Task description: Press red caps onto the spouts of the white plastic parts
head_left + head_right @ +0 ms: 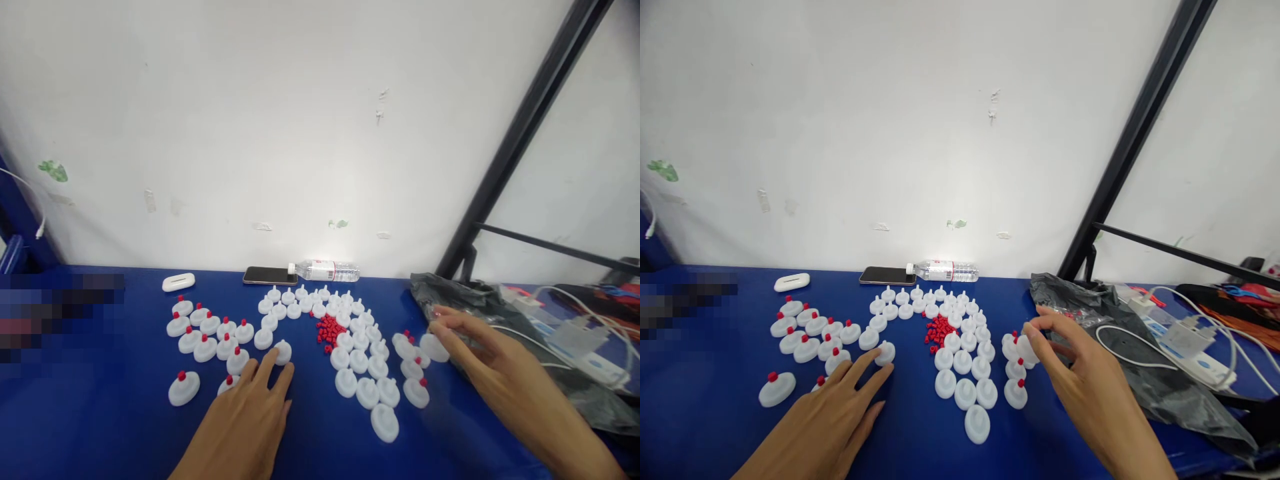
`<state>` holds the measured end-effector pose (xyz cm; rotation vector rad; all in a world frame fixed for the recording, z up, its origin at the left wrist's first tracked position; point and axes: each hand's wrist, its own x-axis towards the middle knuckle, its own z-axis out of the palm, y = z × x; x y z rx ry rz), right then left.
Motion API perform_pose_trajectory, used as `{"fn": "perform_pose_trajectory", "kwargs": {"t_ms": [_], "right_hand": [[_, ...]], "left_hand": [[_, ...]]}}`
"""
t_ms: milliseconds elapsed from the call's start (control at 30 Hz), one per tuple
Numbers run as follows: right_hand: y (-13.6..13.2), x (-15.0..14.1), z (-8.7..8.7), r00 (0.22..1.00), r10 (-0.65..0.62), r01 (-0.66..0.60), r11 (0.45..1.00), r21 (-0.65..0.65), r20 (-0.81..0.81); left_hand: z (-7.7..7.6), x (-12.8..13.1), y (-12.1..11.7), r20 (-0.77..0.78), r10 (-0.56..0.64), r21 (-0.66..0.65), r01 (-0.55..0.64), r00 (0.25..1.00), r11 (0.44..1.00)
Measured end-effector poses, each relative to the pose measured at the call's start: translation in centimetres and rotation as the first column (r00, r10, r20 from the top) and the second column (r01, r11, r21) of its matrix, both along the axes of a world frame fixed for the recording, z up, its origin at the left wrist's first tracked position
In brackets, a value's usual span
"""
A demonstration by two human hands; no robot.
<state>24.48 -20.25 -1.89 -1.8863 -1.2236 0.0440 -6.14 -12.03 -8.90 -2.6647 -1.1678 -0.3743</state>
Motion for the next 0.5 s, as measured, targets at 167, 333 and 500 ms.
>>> {"fn": "perform_pose_trajectory", "kwargs": {"t_ms": [167,333,500], "right_hand": [[-1.0,3.4,-1.6,0.982,-0.070,0.114,0.959,-0.260,0.173],[-1.3,4.6,-2.7,0.993,-0.011,0.061,0.904,-0.423,0.121],[-0.4,4.0,-2.5,0.998,0.049,-0.027,0.872,-0.489,0.032]], "left_hand": [[-0.5,-0.1,0.0,-0.015,-0.042,0.011,0.042,0.999,0.999],[-1.3,-0.1,0.5,0.031,-0.084,0.038,0.083,0.996,0.996],[-0.5,0.3,0.4,-0.065,-0.130,0.041,0.133,0.989,0.990]]}}
